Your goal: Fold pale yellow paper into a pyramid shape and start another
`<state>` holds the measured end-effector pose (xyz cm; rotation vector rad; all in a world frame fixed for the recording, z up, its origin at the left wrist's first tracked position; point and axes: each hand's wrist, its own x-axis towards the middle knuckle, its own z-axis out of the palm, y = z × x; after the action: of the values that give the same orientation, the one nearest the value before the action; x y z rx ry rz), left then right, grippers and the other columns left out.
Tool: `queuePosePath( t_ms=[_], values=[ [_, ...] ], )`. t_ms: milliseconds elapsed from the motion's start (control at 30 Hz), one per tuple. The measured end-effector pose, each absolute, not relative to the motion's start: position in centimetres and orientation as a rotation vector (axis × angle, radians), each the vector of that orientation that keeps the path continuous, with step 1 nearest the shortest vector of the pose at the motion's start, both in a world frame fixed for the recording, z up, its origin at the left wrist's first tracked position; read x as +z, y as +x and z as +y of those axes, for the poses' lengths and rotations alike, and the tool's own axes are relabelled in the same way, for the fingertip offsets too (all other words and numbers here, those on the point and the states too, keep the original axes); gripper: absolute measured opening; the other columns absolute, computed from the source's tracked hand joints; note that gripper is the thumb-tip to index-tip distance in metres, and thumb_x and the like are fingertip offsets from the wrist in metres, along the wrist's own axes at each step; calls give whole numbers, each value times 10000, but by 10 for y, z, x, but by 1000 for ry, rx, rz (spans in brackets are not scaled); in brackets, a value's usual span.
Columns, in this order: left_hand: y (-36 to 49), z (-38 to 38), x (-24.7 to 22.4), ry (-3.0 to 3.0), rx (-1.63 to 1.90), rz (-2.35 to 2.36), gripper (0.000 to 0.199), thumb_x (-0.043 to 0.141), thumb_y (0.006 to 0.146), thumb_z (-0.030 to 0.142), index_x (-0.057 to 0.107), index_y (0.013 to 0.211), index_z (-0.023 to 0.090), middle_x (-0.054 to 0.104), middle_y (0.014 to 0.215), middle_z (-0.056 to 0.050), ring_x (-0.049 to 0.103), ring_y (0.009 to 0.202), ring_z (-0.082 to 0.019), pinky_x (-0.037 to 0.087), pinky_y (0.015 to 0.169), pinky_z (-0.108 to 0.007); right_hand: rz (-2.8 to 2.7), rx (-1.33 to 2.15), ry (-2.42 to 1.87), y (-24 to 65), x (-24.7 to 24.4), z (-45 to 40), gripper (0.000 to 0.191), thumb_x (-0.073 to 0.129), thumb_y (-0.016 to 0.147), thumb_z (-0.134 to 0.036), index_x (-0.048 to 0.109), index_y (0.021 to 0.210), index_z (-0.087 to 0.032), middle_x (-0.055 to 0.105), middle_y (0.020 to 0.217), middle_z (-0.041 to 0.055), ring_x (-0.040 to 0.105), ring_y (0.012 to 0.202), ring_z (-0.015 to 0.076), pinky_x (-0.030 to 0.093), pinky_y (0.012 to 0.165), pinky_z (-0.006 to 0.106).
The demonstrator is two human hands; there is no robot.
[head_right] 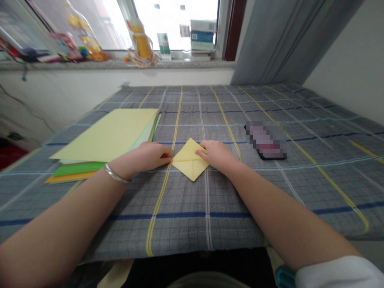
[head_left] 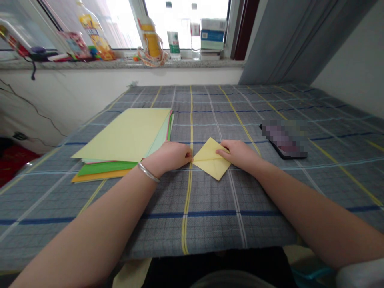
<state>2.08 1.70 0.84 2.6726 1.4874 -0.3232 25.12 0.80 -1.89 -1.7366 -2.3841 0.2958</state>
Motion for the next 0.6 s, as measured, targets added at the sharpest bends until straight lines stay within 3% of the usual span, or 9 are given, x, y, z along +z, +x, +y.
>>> queuePosePath(
  t_ms=[133, 267, 467, 600],
  values=[
    [18, 12, 12, 2744, -330, 1464, 266, 485, 869, 317, 711, 765, 222, 720, 789, -54, 627, 710, -203, 432, 723, -321, -2393, 281, -1729, 252, -19, 8, 234, 475, 924, -372, 618, 874, -193, 699, 895, 74, 598, 789, 196, 321, 617, 286],
    [16, 11, 18, 2557, -307, 1443, 248, 466, 867, 257, 686, 768, 200, 711, 818, -47, 612, 692, -181, 420, 652, -286, -2395, 288, -1740, 252, -20, 8, 240, 468, 925, -380, 604, 860, -192, 699, 896, 74, 595, 785, 197, 321, 607, 282],
    [32, 9, 5, 2560, 237, 1615, 369, 343, 973, 415, 617, 982, 168, 688, 952, -76, 630, 841, -204, 443, 736, -302, -2383, 299, -1748, 251, -19, 6, 264, 459, 935, -382, 620, 885, -179, 704, 910, 89, 606, 806, 207, 348, 643, 288],
    [48, 6, -14, 2729, 227, 1583, 327, 423, 965, 425, 593, 1024, 152, 671, 976, -95, 631, 866, -219, 446, 762, -314, -2321, 327, -1740, 251, -20, 6, 251, 462, 934, -346, 629, 997, -169, 708, 963, 99, 623, 850, 215, 370, 673, 289]
  ],
)
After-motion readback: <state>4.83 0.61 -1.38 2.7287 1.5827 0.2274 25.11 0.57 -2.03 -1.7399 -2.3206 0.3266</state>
